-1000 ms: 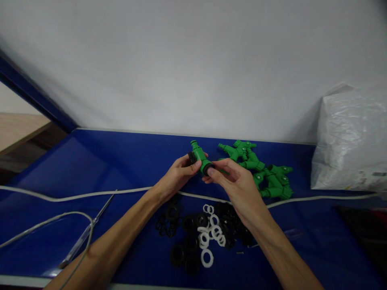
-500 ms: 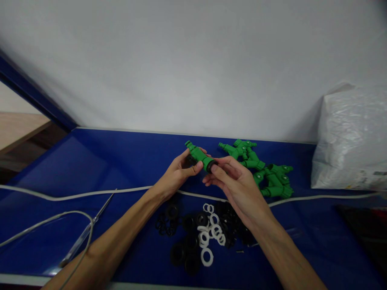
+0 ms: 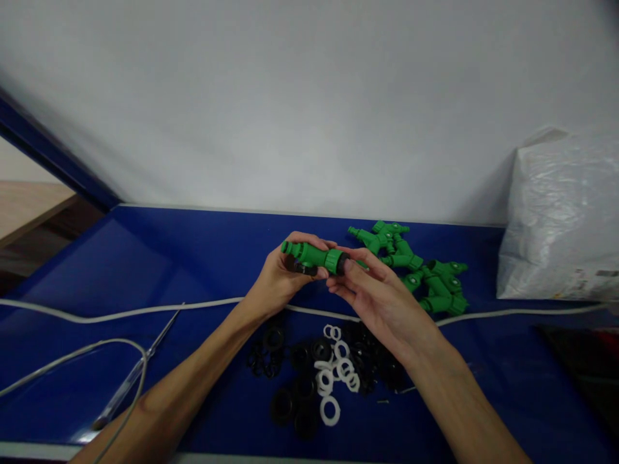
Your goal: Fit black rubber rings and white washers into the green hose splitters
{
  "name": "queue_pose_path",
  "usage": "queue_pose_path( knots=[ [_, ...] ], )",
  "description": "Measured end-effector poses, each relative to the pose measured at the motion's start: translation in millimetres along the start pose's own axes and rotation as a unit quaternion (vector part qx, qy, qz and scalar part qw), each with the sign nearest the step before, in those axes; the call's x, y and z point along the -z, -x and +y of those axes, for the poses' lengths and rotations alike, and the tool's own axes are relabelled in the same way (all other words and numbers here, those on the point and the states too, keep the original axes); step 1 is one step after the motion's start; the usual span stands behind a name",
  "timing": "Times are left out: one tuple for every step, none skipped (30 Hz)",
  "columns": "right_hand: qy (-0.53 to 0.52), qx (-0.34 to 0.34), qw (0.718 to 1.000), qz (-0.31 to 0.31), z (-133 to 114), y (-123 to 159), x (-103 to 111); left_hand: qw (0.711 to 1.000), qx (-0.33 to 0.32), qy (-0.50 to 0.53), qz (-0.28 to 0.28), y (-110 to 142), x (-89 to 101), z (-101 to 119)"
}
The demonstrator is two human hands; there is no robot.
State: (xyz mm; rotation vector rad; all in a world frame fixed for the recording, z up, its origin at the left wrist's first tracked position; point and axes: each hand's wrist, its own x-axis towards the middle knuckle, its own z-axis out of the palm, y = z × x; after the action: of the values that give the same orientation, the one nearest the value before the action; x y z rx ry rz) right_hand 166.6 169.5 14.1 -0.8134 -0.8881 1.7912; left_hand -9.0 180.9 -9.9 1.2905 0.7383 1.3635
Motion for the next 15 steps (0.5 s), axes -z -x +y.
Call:
queue_pose_path(
  knots=[
    [-0.009,-0.007,1.0,-0.004,-0.3,0.0,0.6,1.0,-0.013,-0.017,0.0,0.7,-0.1,0.5],
    [-0.016,-0.016,1.0,-0.007,-0.8,0.1,1.1,0.999,-0.026,-0.034,0.0,1.3,0.0,0.8],
    [-0.021,-0.024,0.999,-0.01,-1.4,0.1,1.6,0.998,-0.04,-0.05,-0.001,1.8,0.3,1.1],
    [-0.026,-0.034,0.999,-0.011,-2.2,0.0,1.8,0.996,-0.054,-0.066,-0.003,2.1,0.7,1.4],
    [-0.03,-0.041,0.999,-0.009,-3.0,0.0,1.8,0.994,-0.07,-0.081,-0.006,2.2,1.2,2.0],
    [-0.033,-0.047,0.998,-0.006,-3.8,-0.1,1.6,0.992,-0.087,-0.095,-0.01,2.1,1.6,2.7],
    [-0.035,-0.05,0.998,-0.005,-4.5,-0.2,1.2,0.989,-0.102,-0.107,-0.015,1.8,2.1,3.5],
    [-0.036,-0.051,0.998,-0.004,-5.0,-0.3,0.6,0.987,-0.113,-0.117,-0.018,1.5,2.4,4.3],
    [-0.036,-0.051,0.998,-0.004,-5.3,-0.4,0.0,0.985,-0.119,-0.122,-0.02,1.1,2.7,5.0],
    [-0.034,-0.047,0.998,-0.003,-5.5,-0.6,-0.8,0.985,-0.118,-0.12,-0.022,0.8,3.0,5.3],
    [-0.032,-0.041,0.999,-0.003,-5.5,-0.6,-1.7,0.988,-0.109,-0.111,-0.023,0.6,3.2,5.2],
    [-0.028,-0.034,0.999,-0.001,-5.5,-0.5,-2.6,0.991,-0.092,-0.093,-0.022,0.5,3.5,4.8],
    [-0.024,-0.025,0.999,-0.001,-5.5,-0.2,-3.6,0.995,-0.067,-0.067,-0.018,0.4,3.8,4.0],
    [-0.019,-0.011,1.0,-0.002,-5.6,0.3,-4.7,0.999,-0.039,-0.036,-0.009,0.2,4.2,3.0],
    [-0.014,0.005,1.0,-0.007,-5.8,1.0,-5.8,1.0,-0.01,-0.003,0.004,0.1,4.5,2.0]
  ],
)
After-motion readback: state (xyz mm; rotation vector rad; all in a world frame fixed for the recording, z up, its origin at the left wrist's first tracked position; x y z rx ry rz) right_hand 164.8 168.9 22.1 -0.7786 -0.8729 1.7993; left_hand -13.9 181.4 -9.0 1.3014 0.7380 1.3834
